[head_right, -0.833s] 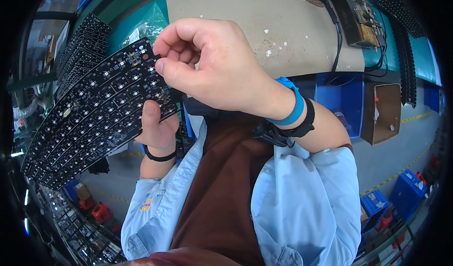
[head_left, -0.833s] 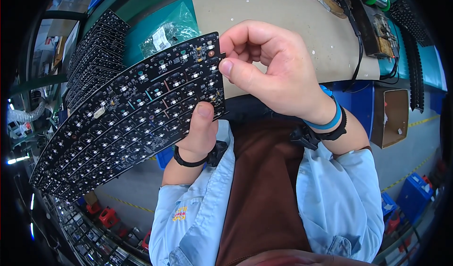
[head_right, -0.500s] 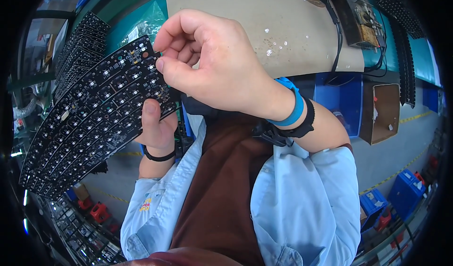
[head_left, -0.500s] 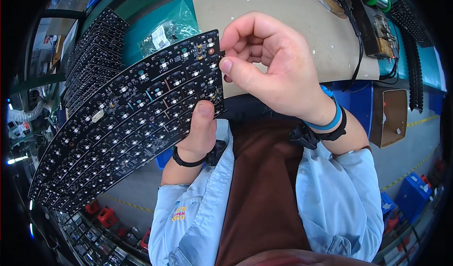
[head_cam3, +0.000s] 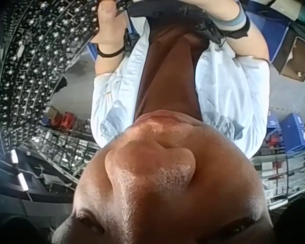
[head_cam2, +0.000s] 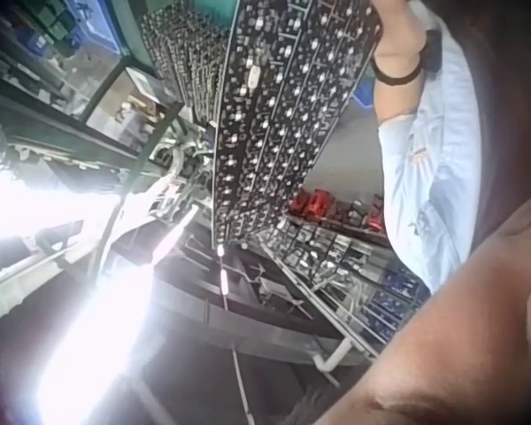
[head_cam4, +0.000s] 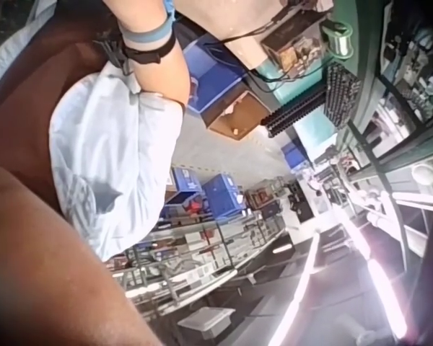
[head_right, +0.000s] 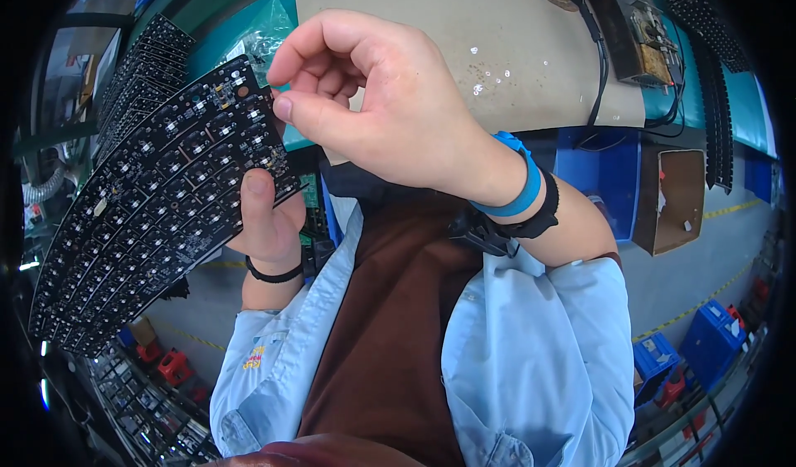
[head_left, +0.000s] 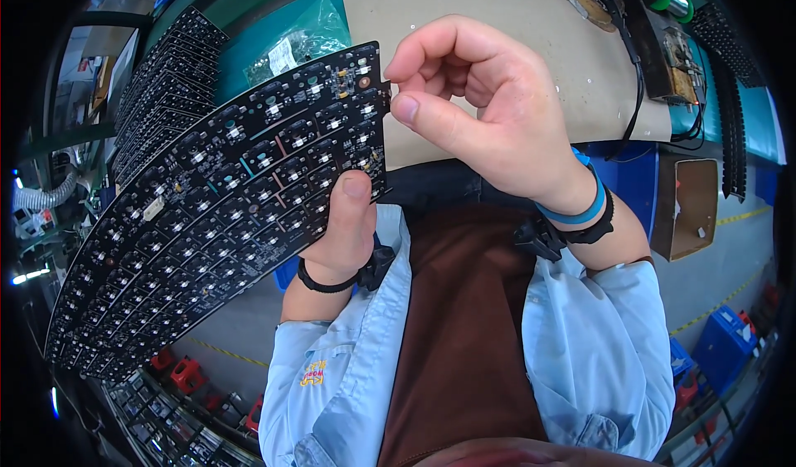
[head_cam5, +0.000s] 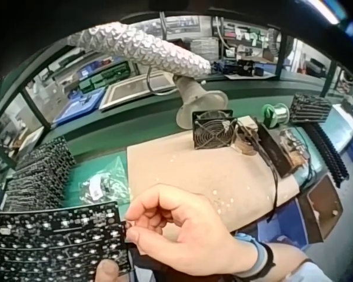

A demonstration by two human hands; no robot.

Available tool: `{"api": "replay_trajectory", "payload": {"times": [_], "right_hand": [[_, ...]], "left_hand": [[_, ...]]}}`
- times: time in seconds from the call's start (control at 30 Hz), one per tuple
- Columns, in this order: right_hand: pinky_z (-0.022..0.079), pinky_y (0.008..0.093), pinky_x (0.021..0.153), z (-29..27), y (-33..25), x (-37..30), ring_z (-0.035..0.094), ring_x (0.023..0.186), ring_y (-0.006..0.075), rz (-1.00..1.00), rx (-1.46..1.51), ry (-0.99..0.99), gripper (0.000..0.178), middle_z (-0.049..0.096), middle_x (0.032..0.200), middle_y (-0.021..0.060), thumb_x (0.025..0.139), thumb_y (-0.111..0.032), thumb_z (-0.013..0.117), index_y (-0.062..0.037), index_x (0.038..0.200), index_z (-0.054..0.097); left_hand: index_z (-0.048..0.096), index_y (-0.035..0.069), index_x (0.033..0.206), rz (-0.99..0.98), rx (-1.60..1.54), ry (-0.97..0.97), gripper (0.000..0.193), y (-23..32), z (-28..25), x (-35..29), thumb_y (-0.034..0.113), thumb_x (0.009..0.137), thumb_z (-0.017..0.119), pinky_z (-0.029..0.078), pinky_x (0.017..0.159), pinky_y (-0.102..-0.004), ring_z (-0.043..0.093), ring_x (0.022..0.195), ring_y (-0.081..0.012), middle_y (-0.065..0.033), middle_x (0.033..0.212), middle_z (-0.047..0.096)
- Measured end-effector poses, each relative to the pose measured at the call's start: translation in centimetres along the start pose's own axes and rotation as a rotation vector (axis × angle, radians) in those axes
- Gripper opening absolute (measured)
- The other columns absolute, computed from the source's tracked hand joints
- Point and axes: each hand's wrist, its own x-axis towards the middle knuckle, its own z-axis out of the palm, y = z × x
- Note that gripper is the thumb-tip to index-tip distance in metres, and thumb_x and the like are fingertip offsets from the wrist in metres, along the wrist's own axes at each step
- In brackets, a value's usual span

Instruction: Soldering components onto a flexible printed circuit board at an electronics assembly station.

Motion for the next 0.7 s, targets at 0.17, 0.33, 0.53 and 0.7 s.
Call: {"api": "replay_trajectory", "payload": {"times": [0.17, 0.33, 0.53, 0.7], "right_hand": [[0.048, 0.0214, 0.077, -0.6, 0.5, -0.5, 0.056, 0.084, 0.0056, -0.009, 0.053, -0.021, 0.018, 0.061, 0.095, 0.0005, 0.089, -0.001, 0.067, 0.0009, 0.106, 0.061], [0.048, 0.0214, 0.076, -1.9, 1.9, -2.0, 0.057, 0.084, 0.0056, -0.028, 0.081, -0.04, 0.017, 0.061, 0.094, 0.0005, 0.089, -0.001, 0.067, 0.0011, 0.105, 0.061], [0.048, 0.0217, 0.077, -2.2, 2.1, -2.5, 0.057, 0.085, 0.0061, -0.07, 0.086, -0.052, 0.017, 0.062, 0.095, 0.001, 0.089, -0.001, 0.067, 0.0011, 0.105, 0.062], [0.048, 0.0223, 0.078, -0.4, -0.6, -0.4, 0.058, 0.086, 0.0067, -0.057, 0.029, -0.014, 0.017, 0.062, 0.096, 0.0018, 0.089, -0.001, 0.067, 0.001, 0.106, 0.062]], "left_hand": [[0.029, 0.007, 0.149, 0.022, 0.006, 0.02, 0.073, -0.4, 0.7, -0.4, 0.011, 0.088, 0.068, 0.039, 0.109, -0.041, 0.048, 0.126, -0.0249, -0.0119, 0.139, 0.048], [0.029, 0.007, 0.149, 0.086, 0.062, 0.018, 0.073, -2.1, 1.3, -1.5, 0.011, 0.087, 0.068, 0.042, 0.107, -0.0418, 0.051, 0.124, -0.0268, -0.0137, 0.137, 0.05], [0.029, 0.005, 0.148, 0.118, 0.053, -0.006, 0.073, -1.9, 1.9, -1.6, 0.011, 0.087, 0.068, 0.045, 0.106, -0.0482, 0.056, 0.121, -0.0344, -0.0202, 0.136, 0.05], [0.036, 0.0, 0.145, 0.126, 0.016, -0.038, 0.062, 1.3, 1.6, 0.8, 0.014, 0.088, 0.059, 0.034, 0.112, -0.0595, 0.051, 0.127, -0.0388, -0.022, 0.142, 0.046]]}}
